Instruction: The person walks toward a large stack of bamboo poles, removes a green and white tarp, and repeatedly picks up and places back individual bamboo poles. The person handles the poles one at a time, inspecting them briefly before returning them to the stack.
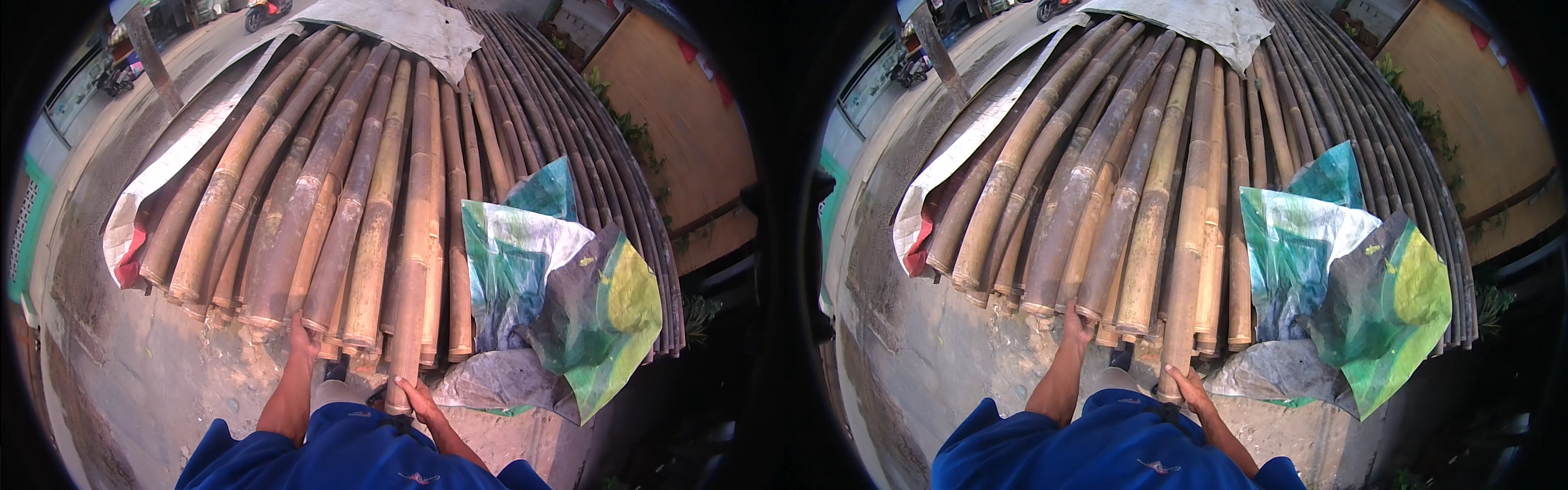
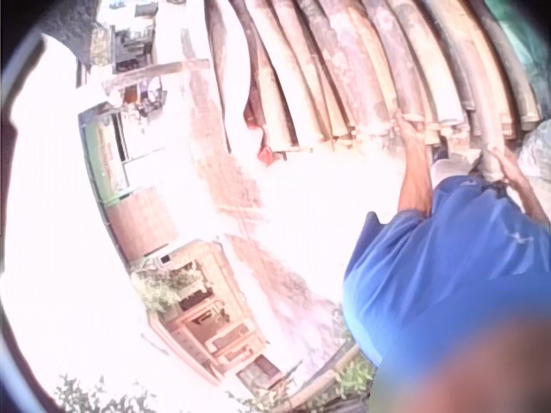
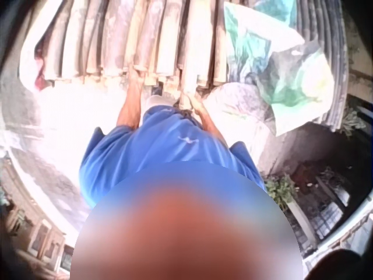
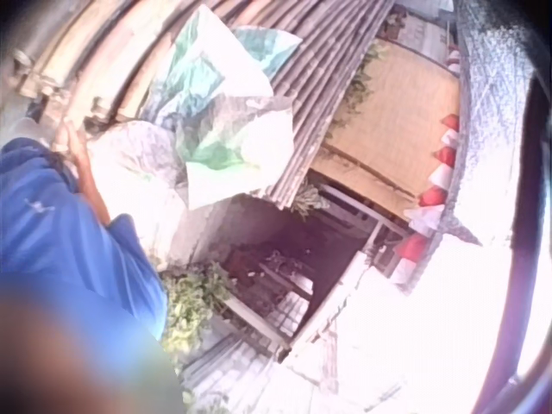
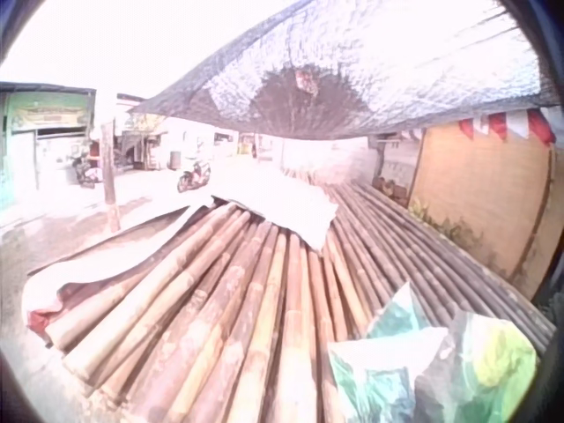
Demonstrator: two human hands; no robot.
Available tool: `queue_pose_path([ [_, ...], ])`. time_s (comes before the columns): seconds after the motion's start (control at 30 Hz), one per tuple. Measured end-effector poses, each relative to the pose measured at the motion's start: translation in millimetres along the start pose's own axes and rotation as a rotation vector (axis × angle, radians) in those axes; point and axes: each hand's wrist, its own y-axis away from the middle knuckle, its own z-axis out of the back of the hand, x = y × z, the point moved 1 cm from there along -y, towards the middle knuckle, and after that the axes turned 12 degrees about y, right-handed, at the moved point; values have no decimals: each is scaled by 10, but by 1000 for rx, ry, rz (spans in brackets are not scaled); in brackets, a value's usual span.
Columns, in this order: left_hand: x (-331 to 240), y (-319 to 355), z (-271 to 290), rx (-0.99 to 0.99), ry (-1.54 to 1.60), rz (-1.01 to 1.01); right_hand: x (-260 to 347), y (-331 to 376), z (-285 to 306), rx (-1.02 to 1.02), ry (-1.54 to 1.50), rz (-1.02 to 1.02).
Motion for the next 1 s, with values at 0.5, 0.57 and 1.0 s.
queue_pose_path([
  [0.5,286,1162,-533,199,-145,256,-192,-65,-23,-50,-14,7],
  [0.57,474,1396,-664,366,-176,324,-199,-106,-18,-34,-9,20],
  [1.0,1145,1803,-980,410,-789,98,1279,-23,267,-164,-217,267],
])
